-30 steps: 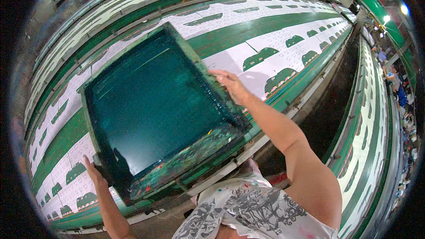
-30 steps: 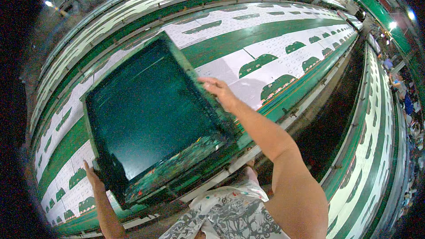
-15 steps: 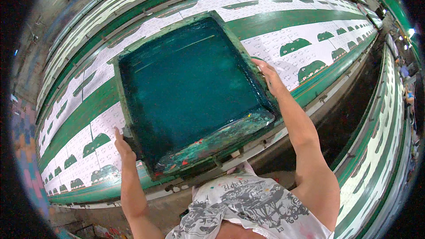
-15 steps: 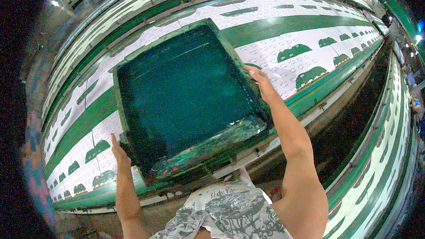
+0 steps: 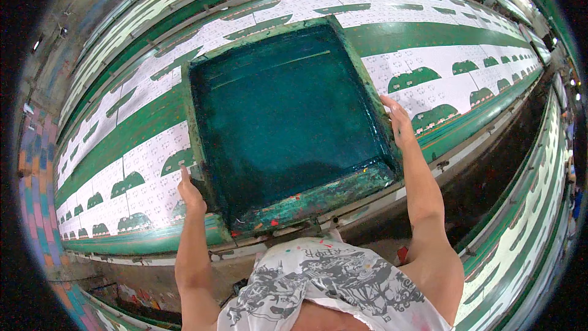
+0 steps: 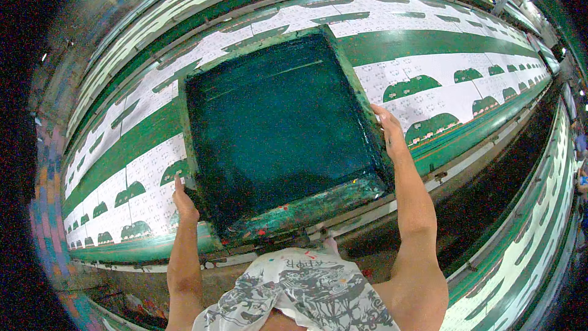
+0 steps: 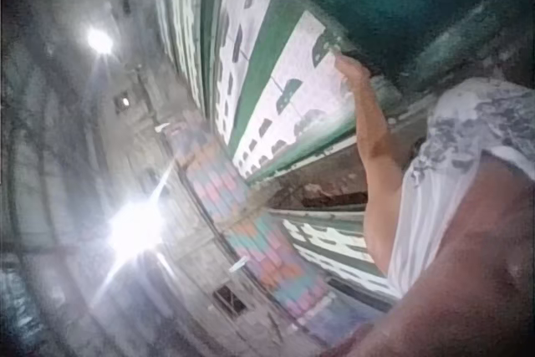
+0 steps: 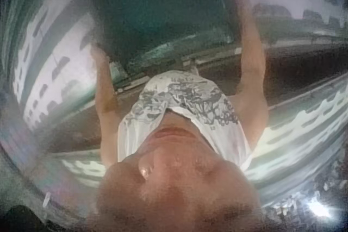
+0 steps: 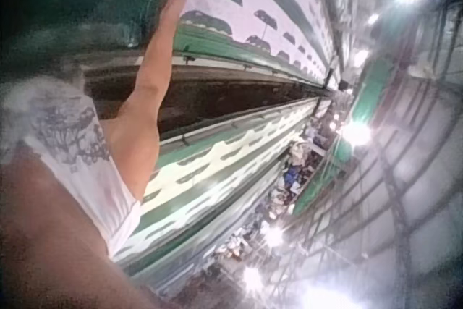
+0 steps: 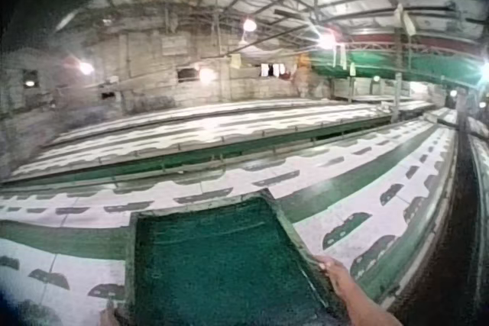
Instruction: The person performs screen printing on a long roll of fabric using a green screen and squeegee. They repeatedly pull the squeegee across the screen to transfer green ink onto the fabric, which features a repeating pattern of umbrellas. The person adjusts the screen position along the roll as they work.
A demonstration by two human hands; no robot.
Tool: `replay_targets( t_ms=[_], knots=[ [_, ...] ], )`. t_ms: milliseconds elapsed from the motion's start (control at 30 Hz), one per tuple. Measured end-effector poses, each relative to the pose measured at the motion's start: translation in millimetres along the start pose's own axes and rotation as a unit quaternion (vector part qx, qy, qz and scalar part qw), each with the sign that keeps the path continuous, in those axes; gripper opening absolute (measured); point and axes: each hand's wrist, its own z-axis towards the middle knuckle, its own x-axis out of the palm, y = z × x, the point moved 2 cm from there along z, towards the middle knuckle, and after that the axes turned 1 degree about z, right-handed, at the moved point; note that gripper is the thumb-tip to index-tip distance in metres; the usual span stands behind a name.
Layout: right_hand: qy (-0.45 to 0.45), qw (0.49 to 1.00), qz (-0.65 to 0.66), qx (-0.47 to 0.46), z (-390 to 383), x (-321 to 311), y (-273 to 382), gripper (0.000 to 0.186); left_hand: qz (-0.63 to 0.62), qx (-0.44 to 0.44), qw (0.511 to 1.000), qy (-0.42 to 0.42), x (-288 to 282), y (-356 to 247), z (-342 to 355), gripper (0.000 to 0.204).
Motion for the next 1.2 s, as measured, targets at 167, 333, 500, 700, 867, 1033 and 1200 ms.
replay_targets(
  t_ms=[167,333,500,700,867,1033,1200],
  knots=[
    [-0.016,1.0,-0.005,0.012,0.1,-19.0,1.3,0.085,-0.002,0.019,1.0,0.012,13.9,3.5,-15.3,0.056],
    [-0.035,0.999,-0.003,0.018,4.4,-32.4,-3.1,0.082,0.052,0.029,0.998,0.016,18.0,12.5,-14.2,0.055],
    [-0.009,1.0,0.014,0.004,4.9,-44.3,-9.7,0.076,0.084,0.049,0.995,0.025,21.2,20.9,-11.4,0.057],
    [-0.002,0.887,-0.445,-0.123,-21.8,-7.7,6.9,0.045,0.074,0.017,0.996,0.038,19.6,31.7,-2.5,0.06],
    [0.277,0.824,-0.47,-0.156,-123.8,90.3,2.1,0.032,0.152,0.018,0.988,-0.012,18.8,44.2,12.3,0.065],
    [0.29,0.745,-0.557,-0.223,-181.3,152.8,-1.4,0.048,0.34,0.085,0.936,-0.039,26.3,45.4,12.5,0.083],
    [0.308,0.684,-0.619,-0.231,-172.6,167.3,-1.0,0.045,0.413,0.086,0.903,-0.079,36.7,35.9,-2.1,0.084]
  ],
)
